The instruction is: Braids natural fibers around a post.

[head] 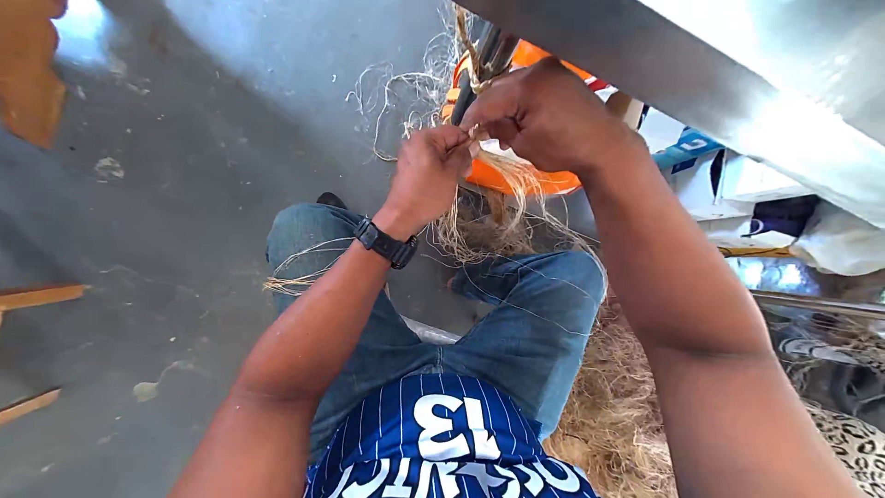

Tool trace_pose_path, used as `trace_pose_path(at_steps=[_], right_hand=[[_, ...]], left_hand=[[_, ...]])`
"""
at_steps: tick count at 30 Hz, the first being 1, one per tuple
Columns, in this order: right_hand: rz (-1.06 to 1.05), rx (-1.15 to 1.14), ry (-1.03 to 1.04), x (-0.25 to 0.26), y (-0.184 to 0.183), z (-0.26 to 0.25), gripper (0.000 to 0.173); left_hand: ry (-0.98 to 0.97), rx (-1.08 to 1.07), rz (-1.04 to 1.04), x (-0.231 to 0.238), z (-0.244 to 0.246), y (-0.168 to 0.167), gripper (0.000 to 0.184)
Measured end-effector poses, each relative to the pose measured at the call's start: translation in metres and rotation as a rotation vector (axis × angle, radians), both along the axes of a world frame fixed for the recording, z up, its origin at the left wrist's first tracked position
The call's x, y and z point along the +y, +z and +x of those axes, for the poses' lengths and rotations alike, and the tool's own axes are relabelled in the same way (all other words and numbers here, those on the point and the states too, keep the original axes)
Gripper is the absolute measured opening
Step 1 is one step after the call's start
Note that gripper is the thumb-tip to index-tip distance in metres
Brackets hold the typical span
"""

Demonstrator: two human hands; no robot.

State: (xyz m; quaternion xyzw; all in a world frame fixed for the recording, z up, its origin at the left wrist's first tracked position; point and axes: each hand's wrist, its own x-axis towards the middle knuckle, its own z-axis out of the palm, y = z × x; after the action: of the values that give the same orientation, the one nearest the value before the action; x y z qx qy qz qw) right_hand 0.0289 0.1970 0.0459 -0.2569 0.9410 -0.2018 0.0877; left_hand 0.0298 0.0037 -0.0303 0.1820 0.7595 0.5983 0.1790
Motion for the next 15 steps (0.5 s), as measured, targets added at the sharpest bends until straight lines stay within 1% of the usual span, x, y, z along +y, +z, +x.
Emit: trace_pose_path(at_steps=[4, 6, 7, 10, 15], right_hand=[[0.043, 0.106, 0.146, 0.006, -0.003, -0.007, 0.023], [0.061, 0.132, 0.183, 0.008, -0.005, -0.008, 0.024], [0.037, 0.133, 0.187, 0.010, -0.006, -0.008, 0.024], [-0.066, 0.093, 0.141, 0.012, -0.007, -0.005, 0.022], [-0.097, 0.060, 0.010, 0.008, -0.009, 0.003, 0.018]], left_hand=[[-0.033, -0.042, 0.039, -0.001, -0.003, -0.001, 0.017], [-0.044, -0.050, 0.047, -0.003, -0.004, -0.002, 0.016], [-0.049, -0.050, 0.051, -0.004, -0.004, -0.002, 0.017], [-0.057, -0.027, 0.056, -0.004, -0.002, 0.003, 0.017], [-0.003, 0.049, 0.061, 0.001, 0.002, -0.001, 0.016]])
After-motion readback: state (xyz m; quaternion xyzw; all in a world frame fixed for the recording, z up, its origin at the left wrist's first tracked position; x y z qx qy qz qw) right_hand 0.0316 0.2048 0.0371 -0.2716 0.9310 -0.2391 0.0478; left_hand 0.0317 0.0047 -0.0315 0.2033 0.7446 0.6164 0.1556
